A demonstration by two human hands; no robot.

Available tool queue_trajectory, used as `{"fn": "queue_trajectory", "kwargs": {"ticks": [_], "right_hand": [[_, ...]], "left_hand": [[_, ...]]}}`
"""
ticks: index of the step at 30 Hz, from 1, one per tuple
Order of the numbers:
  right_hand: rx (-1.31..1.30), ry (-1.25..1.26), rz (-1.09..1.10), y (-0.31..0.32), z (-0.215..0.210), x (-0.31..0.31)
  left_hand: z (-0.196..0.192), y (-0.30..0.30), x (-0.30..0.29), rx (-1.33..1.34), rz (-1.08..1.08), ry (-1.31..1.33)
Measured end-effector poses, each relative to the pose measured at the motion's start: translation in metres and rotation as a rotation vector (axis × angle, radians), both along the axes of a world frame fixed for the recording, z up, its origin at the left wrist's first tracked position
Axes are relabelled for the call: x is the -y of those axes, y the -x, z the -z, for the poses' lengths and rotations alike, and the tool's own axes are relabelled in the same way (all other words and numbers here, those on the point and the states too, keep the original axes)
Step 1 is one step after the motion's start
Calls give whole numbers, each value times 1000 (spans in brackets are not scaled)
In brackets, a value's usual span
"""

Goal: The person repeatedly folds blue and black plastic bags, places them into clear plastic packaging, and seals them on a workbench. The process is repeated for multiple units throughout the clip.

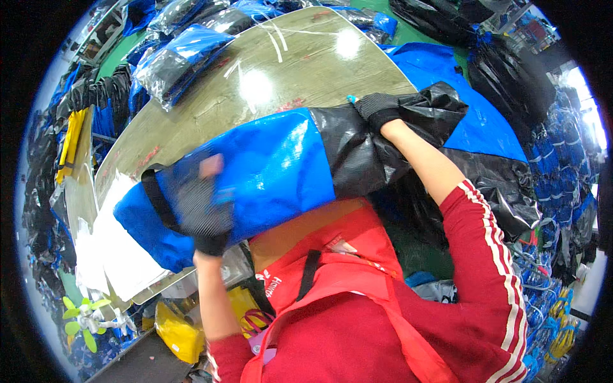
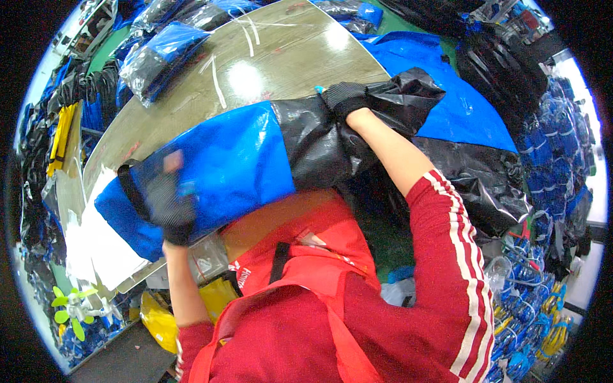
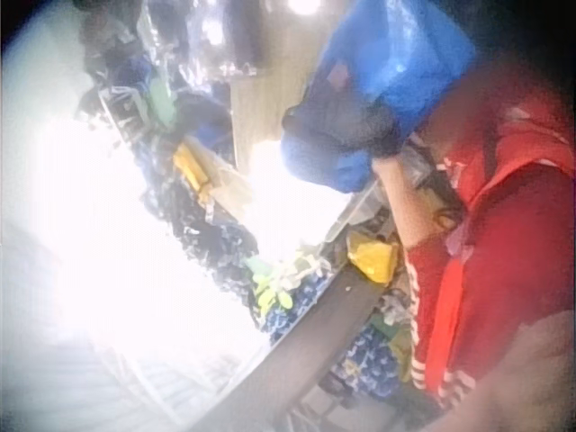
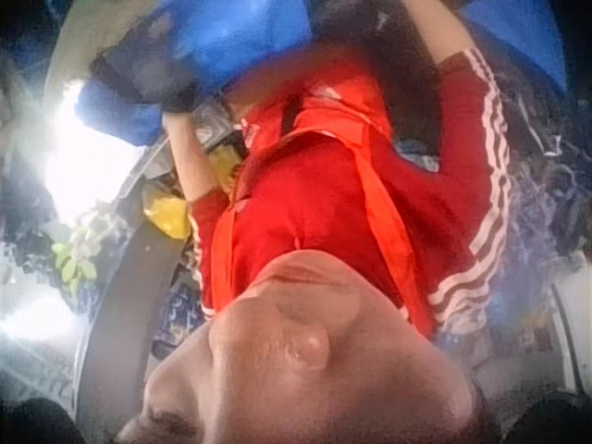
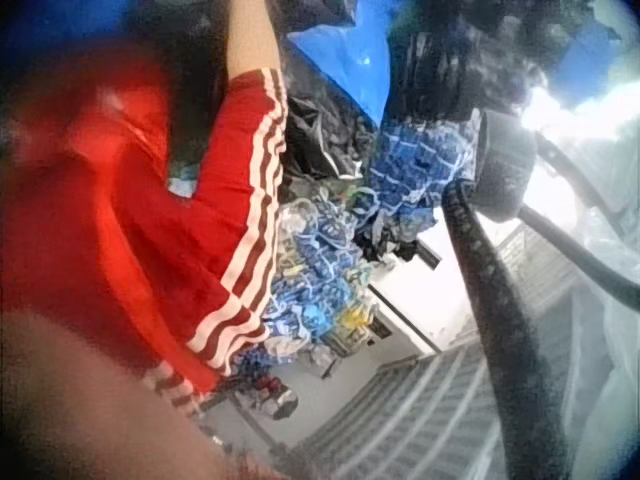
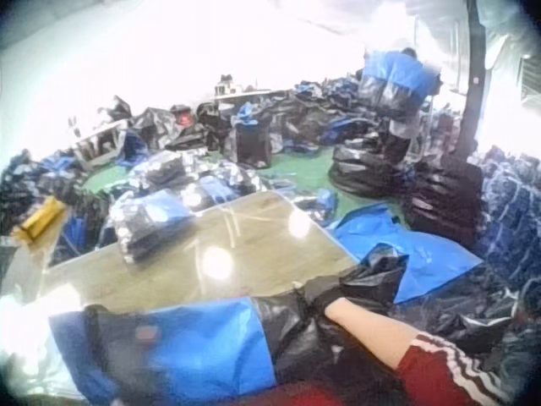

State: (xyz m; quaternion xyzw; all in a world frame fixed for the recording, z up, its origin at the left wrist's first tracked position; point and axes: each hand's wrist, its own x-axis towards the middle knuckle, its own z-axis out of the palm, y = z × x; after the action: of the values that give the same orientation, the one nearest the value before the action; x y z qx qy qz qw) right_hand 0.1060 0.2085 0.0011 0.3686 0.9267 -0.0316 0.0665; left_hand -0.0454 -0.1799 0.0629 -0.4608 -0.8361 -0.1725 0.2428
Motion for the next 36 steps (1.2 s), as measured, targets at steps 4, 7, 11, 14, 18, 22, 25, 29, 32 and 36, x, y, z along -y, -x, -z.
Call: {"fn": "queue_trajectory", "kwargs": {"ticks": [4,7,11,14,18,22,25,29,32,36], "right_hand": [[-165,-240,-7,-1,-51,35],[-416,-264,-615,-7,-65,86],[-155,4,-494,-16,-22,113],[-516,-145,-581,-19,22,102],[-461,-94,-534,-12,21,103],[-393,24,-547,-24,-45,104],[-141,23,-464,-69,-85,54],[-166,-205,-1,-126,-61,-18],[-346,-288,-81,-137,-15,-37],[-1465,-355,371,-160,26,-16]], "left_hand": [[44,3,-72,136,308,404],[80,15,-76,118,299,436],[71,52,-26,0,307,481],[29,84,17,0,-146,622],[7,69,-18,257,-376,779],[52,-9,-113,241,552,194],[68,-37,-142,196,459,330],[56,-41,-149,198,476,409],[51,-48,-162,192,422,529],[61,-75,-189,174,625,279]]}}
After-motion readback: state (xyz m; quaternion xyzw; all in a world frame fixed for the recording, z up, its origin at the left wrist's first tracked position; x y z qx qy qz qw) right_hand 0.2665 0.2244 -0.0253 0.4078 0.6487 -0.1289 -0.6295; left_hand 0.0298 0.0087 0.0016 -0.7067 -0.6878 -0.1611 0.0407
